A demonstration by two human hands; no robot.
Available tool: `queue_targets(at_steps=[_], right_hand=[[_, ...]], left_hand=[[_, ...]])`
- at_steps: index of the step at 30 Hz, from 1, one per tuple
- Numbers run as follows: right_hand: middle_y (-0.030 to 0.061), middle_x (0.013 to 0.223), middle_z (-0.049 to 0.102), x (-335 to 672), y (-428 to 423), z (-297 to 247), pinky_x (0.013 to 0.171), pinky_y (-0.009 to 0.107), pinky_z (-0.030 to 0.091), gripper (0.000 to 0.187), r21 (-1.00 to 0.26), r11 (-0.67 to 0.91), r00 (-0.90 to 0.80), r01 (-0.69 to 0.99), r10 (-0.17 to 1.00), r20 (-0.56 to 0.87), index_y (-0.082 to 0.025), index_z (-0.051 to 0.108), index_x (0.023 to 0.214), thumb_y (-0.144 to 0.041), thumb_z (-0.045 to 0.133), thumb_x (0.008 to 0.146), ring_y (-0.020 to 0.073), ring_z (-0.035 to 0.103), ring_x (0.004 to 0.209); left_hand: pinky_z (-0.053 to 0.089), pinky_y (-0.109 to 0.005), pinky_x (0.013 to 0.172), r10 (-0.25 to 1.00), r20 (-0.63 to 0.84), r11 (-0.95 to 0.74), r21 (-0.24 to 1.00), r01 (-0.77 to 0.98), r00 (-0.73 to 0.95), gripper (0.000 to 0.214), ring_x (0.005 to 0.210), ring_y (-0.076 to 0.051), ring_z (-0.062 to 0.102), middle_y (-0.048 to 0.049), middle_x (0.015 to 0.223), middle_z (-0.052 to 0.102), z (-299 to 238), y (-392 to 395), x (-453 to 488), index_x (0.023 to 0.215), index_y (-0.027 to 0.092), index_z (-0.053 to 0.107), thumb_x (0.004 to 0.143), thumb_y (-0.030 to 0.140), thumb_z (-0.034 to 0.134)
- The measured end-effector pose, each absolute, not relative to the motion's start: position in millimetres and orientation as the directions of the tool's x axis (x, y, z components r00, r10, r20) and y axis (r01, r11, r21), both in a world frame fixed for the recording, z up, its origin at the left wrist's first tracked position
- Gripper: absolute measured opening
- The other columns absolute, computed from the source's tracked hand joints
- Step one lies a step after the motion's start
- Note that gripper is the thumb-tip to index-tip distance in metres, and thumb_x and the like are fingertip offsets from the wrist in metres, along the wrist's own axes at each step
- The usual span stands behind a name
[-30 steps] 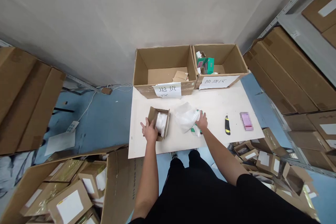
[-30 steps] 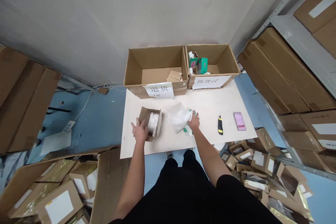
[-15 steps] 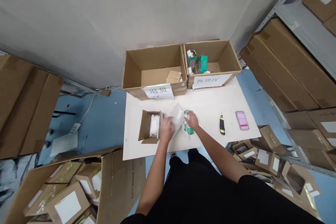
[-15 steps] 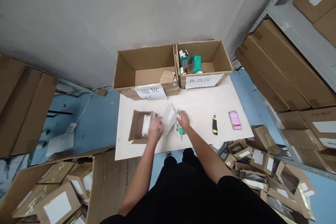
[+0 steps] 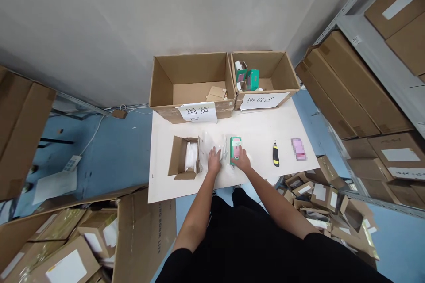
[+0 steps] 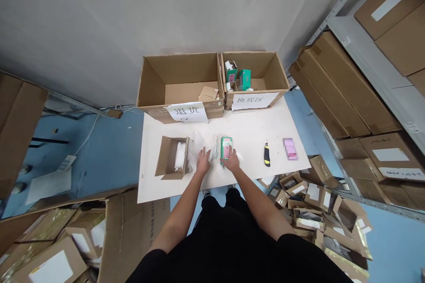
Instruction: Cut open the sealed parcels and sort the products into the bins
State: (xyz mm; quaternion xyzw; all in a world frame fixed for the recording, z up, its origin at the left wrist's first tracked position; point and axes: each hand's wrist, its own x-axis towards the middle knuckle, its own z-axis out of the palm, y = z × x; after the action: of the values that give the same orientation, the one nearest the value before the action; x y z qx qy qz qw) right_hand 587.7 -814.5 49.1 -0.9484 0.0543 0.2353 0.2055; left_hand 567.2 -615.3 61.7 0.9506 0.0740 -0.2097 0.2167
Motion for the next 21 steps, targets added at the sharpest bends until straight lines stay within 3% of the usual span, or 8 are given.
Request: queue_targets(at_steps=[4, 7, 10, 12, 15, 18, 21], right_hand=[[0.0217, 0.169, 0.031, 579.8, -777.3, 40.1, 0.099, 0.045, 0.055, 0.108, -0.295, -0.91, 0.831, -0.291, -0.088, -0.549, -0.03, 0.009, 0.173, -0.044, 0.074, 0.088, 0.0362, 0.064, 0.13], [0.0225, 0.156, 0.044, 583.4, -767.2, 44.1, 0.094, 0.043, 0.057, 0.109, -0.291, -0.899, 0.838, -0.328, -0.134, -0.53, -0.027, 0.005, 0.174, -0.036, 0.071, 0.088, 0.0325, 0.071, 0.114], [0.0199, 0.147, 0.05, 595.5, -778.3, 60.8, 0.091, 0.04, 0.057, 0.108, -0.305, -0.892, 0.836, -0.332, -0.129, -0.533, -0.026, 0.01, 0.173, -0.038, 0.073, 0.086, 0.03, 0.074, 0.107], [0.0194, 0.147, 0.051, 608.0, -793.8, 77.2, 0.091, 0.04, 0.057, 0.105, -0.294, -0.901, 0.826, -0.318, -0.112, -0.552, -0.026, 0.021, 0.171, -0.043, 0.075, 0.083, 0.03, 0.074, 0.107], [0.019, 0.144, 0.058, 632.4, -820.3, 103.7, 0.088, 0.038, 0.057, 0.089, -0.276, -0.925, 0.798, -0.261, -0.046, -0.6, -0.022, 0.05, 0.157, -0.047, 0.08, 0.077, 0.03, 0.074, 0.107], [0.0143, 0.116, 0.076, 661.3, -838.7, 125.1, 0.078, 0.031, 0.055, 0.057, -0.308, -0.932, 0.717, -0.192, 0.081, -0.692, -0.018, 0.077, 0.121, -0.046, 0.084, 0.071, 0.0281, 0.076, 0.098], [0.0099, 0.087, 0.08, 687.0, -843.7, 136.7, 0.07, 0.026, 0.052, 0.04, -0.354, -0.911, 0.74, -0.21, 0.088, -0.667, -0.018, 0.081, 0.098, -0.052, 0.081, 0.076, 0.025, 0.076, 0.085]], left_hand=[[0.037, -0.053, 0.127, 0.066, -0.29, -0.879, 0.435, 0.193, 0.955, 0.073, 0.162, -0.035, 0.026, -0.0119, 0.174, 0.033, 74.0, -637.0, 547.3, 0.157, 0.02, 0.051, 0.087, 0.003, 0.055], [0.035, -0.055, 0.129, 0.066, -0.2, -0.854, 0.495, 0.159, 0.978, 0.07, 0.161, -0.032, 0.027, -0.0103, 0.171, 0.039, 81.4, -644.8, 530.8, 0.155, 0.021, 0.053, 0.088, 0.002, 0.051], [0.04, -0.054, 0.127, 0.066, -0.188, -0.812, 0.561, 0.162, 0.98, 0.067, 0.155, -0.029, 0.039, -0.0103, 0.163, 0.05, 86.5, -647.0, 524.7, 0.153, 0.022, 0.056, 0.089, 0.004, 0.05], [0.045, -0.051, 0.124, 0.032, -0.208, -0.762, 0.628, 0.158, 0.978, 0.065, 0.148, -0.028, 0.049, -0.0105, 0.155, 0.058, 88.6, -650.8, 528.4, 0.152, 0.022, 0.058, 0.09, 0.005, 0.049], [0.052, -0.045, 0.116, -0.089, -0.254, -0.639, 0.757, 0.14, 0.963, 0.066, 0.139, -0.026, 0.058, -0.0099, 0.151, 0.061, 89.6, -664.8, 542.6, 0.155, 0.022, 0.054, 0.09, 0.008, 0.053], [0.059, -0.041, 0.105, -0.201, -0.309, -0.505, 0.846, 0.172, 0.929, 0.08, 0.137, -0.027, 0.06, -0.0118, 0.162, 0.052, 89.1, -683.8, 561.6, 0.163, 0.023, 0.042, 0.087, 0.018, 0.068], [0.058, -0.038, 0.105, -0.179, -0.327, -0.469, 0.857, 0.212, 0.928, 0.092, 0.14, -0.029, 0.058, -0.0135, 0.163, 0.051, 90.9, -697.3, 583.7, 0.167, 0.023, 0.036, 0.085, 0.027, 0.078]])
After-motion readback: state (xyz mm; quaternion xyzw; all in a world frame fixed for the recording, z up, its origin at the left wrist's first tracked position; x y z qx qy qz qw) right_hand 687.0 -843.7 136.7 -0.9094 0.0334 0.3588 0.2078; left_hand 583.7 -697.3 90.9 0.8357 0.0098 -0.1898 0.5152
